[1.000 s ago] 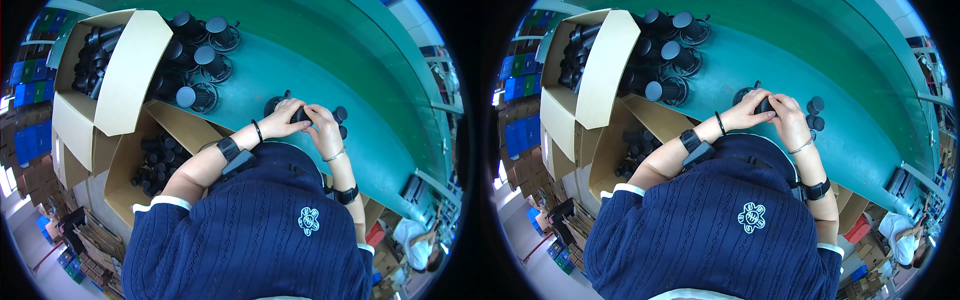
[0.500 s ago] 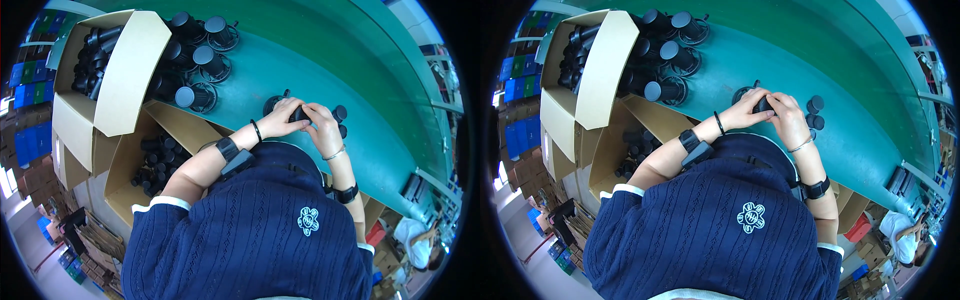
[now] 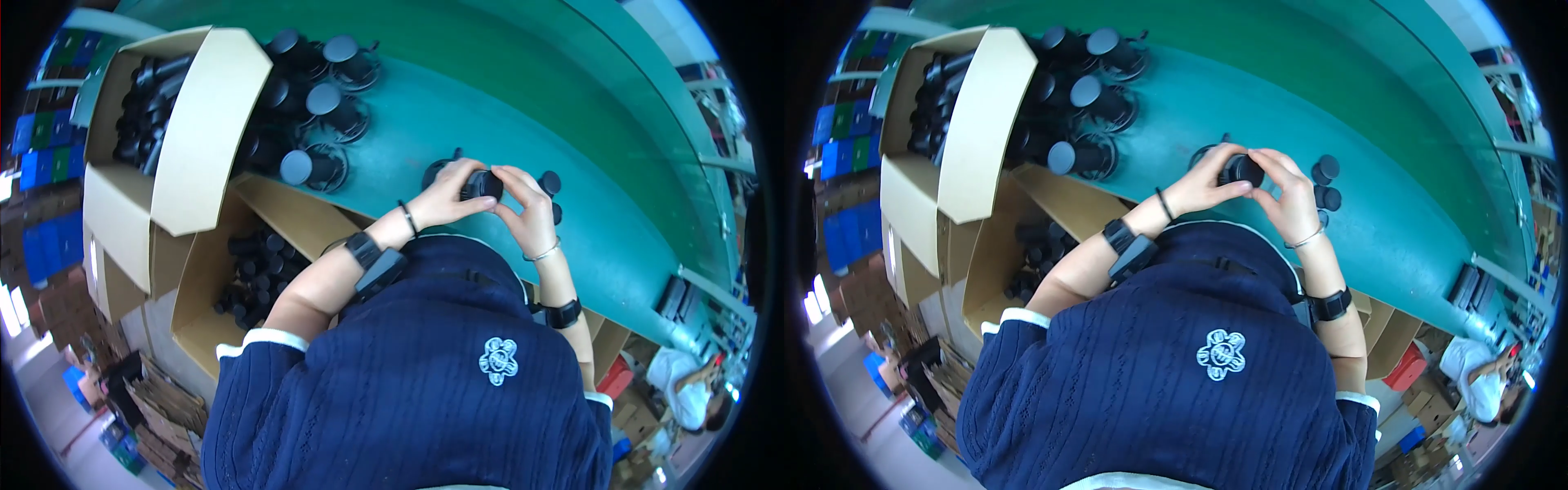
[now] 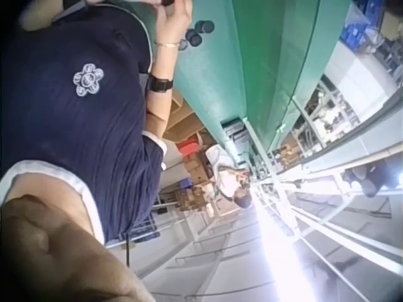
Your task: The person picks up black cylinders from a box, places them on the table, and fits caps onto them by hand. After repeating this for several cylinders, the person gathers the capped cylinders and places them into a different box.
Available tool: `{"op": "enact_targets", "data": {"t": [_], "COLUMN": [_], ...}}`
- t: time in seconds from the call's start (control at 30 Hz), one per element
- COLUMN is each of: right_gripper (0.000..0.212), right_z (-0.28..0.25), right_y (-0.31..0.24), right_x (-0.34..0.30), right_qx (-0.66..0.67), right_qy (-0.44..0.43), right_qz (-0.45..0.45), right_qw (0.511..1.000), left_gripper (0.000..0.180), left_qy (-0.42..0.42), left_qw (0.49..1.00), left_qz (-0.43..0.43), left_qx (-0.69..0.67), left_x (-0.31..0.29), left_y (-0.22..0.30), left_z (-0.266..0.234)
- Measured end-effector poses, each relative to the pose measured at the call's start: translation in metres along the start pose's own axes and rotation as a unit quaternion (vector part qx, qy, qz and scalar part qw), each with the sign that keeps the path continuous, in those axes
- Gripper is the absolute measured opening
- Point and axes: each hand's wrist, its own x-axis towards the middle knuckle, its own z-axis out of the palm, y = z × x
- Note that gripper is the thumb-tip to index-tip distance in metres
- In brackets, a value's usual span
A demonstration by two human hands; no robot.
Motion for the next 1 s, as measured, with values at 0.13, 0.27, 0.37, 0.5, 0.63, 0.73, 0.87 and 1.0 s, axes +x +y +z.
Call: {"op": "enact_targets", "data": {"t": [0.13,0.27,0.37,0.5,0.63,0.73,0.87,1.0], "right_gripper": [0.048,0.046,0.033,0.020,0.028,0.021,0.019,0.018], "right_z": [0.009,0.028,0.016,-0.010,-0.003,-0.002,-0.024,-0.038], "right_y": [0.060,0.128,0.151,0.194,0.208,0.223,0.202,0.135], "right_x": [-0.009,-0.032,-0.051,-0.092,-0.114,-0.120,-0.132,-0.097], "right_qx": [0.116,-0.103,-0.123,-0.222,-0.196,0.114,0.271,0.343], "right_qy": [0.078,0.039,0.125,0.193,0.170,0.249,0.292,0.253], "right_qz": [0.173,0.129,0.138,0.419,0.506,0.579,0.424,0.309], "right_qw": [0.975,0.986,0.975,0.859,0.823,0.768,0.814,0.850], "left_gripper": [0.069,0.071,0.069,0.064,0.064,0.064,0.060,0.063], "left_qy": [-0.021,-0.038,-0.032,-0.047,-0.060,-0.059,-0.066,-0.157], "left_qw": [0.998,0.997,0.997,0.984,0.985,0.981,0.982,0.976], "left_qz": [-0.044,-0.064,-0.069,-0.100,-0.107,-0.134,-0.106,-0.094], "left_qx": [-0.032,-0.029,-0.025,-0.139,-0.119,-0.129,-0.142,-0.121], "left_x": [-0.002,0.001,0.000,0.002,0.001,0.004,0.011,0.020], "left_y": [-0.004,0.006,0.006,0.000,0.001,0.006,0.009,0.027], "left_z": [-0.006,-0.001,-0.001,0.001,-0.004,-0.006,-0.005,0.001]}}
